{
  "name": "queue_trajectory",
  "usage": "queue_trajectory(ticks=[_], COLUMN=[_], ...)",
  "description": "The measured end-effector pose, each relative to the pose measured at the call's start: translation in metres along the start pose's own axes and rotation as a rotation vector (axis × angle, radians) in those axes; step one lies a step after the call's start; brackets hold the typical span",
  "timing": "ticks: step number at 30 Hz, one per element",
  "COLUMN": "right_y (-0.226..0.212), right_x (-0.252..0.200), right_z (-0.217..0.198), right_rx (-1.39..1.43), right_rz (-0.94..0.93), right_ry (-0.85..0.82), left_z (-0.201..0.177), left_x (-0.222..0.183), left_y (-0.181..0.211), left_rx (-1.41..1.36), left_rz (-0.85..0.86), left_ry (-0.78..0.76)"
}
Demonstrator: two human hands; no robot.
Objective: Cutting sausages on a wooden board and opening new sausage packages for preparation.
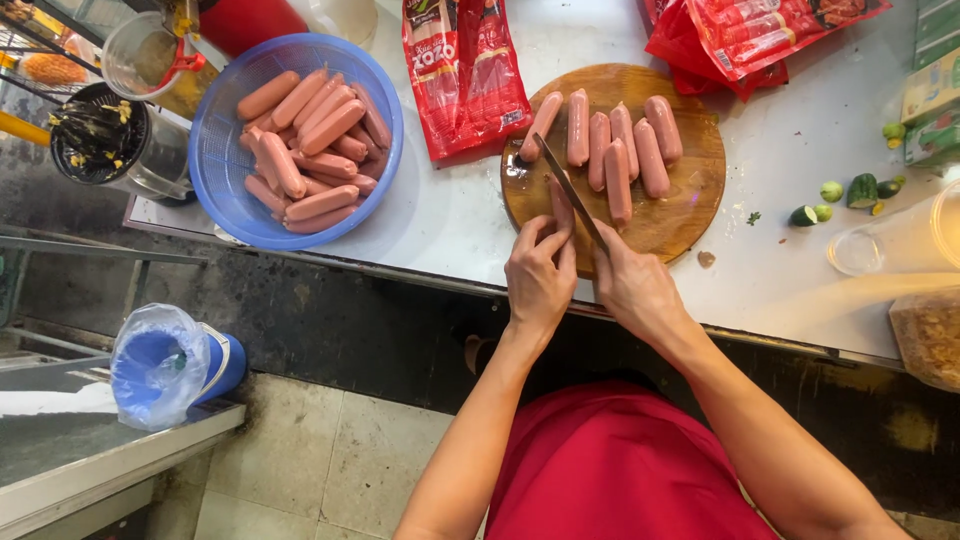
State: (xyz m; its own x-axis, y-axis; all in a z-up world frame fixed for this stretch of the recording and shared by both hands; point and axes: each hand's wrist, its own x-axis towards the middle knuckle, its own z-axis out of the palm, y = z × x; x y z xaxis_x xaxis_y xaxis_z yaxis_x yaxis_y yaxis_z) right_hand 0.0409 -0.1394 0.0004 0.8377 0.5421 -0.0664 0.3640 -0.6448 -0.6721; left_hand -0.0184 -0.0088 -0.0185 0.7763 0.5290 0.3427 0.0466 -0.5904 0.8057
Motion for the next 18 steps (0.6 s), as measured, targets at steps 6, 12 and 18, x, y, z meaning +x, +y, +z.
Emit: queue_trajectory(ticks=[6,12,18], right_y=[-0.017,-0.009,-0.017], right_x=[-0.008,-0.004,-0.02], right_z=[-0.018,-0.004,-0.014], right_rx=[-0.03,0.024,-0.041], right_rz=[0.033,-0.027,0.087], right_ry=[-0.039,-0.029,-0.119], left_z=[0.004,-0.005,-0.002], left_x=[-0.004,-0.011,-0.015], left_y=[0.004,0.003,0.003], left_rx=[0.005,-0.05,-0.075], left_rz=[-0.036,-0.024,-0.051], left_ry=[0.033,0.027,0.052])
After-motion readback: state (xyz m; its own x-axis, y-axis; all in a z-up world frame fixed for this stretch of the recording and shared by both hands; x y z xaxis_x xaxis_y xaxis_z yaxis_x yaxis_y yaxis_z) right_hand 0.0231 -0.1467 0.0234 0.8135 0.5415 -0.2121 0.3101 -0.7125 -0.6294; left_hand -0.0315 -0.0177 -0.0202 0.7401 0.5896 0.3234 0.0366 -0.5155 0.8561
